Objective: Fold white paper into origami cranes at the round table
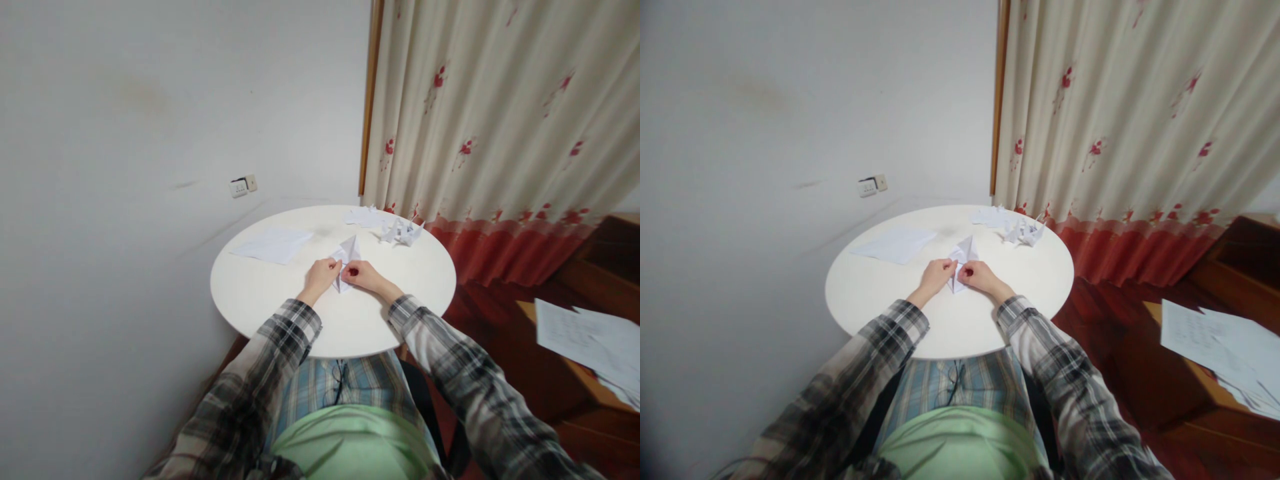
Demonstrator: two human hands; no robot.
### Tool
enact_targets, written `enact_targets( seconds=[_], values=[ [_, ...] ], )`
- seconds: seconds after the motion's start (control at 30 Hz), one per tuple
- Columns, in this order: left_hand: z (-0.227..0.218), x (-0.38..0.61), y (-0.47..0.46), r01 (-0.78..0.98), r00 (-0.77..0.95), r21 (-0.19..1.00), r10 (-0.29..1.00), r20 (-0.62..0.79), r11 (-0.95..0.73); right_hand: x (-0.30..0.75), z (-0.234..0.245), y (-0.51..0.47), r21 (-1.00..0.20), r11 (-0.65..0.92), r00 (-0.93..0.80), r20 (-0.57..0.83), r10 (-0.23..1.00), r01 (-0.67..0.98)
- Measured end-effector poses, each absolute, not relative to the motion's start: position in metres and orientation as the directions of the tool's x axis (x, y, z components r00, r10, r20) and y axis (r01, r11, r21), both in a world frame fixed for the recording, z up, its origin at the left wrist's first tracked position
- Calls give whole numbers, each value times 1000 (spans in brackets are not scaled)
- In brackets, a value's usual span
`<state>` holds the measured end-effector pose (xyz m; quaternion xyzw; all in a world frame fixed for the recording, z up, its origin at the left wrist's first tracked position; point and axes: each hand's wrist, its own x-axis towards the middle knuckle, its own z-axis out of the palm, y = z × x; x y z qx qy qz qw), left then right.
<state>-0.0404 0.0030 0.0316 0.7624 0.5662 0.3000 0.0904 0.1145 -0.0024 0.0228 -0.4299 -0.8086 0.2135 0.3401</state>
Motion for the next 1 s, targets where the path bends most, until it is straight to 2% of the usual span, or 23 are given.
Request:
enact_targets(
  seconds=[0.57, 1.0],
  values=[
    [26, -41, 6, 810, 199, 478, 926, 321, -340, 115, 19, 0, -663, 551, -409, 377, 831, 507],
    [27, -42, 5, 839, 183, 446, 933, 309, -313, 114, 21, -2, -637, 556, -407, 382, 830, 535]
  ],
)
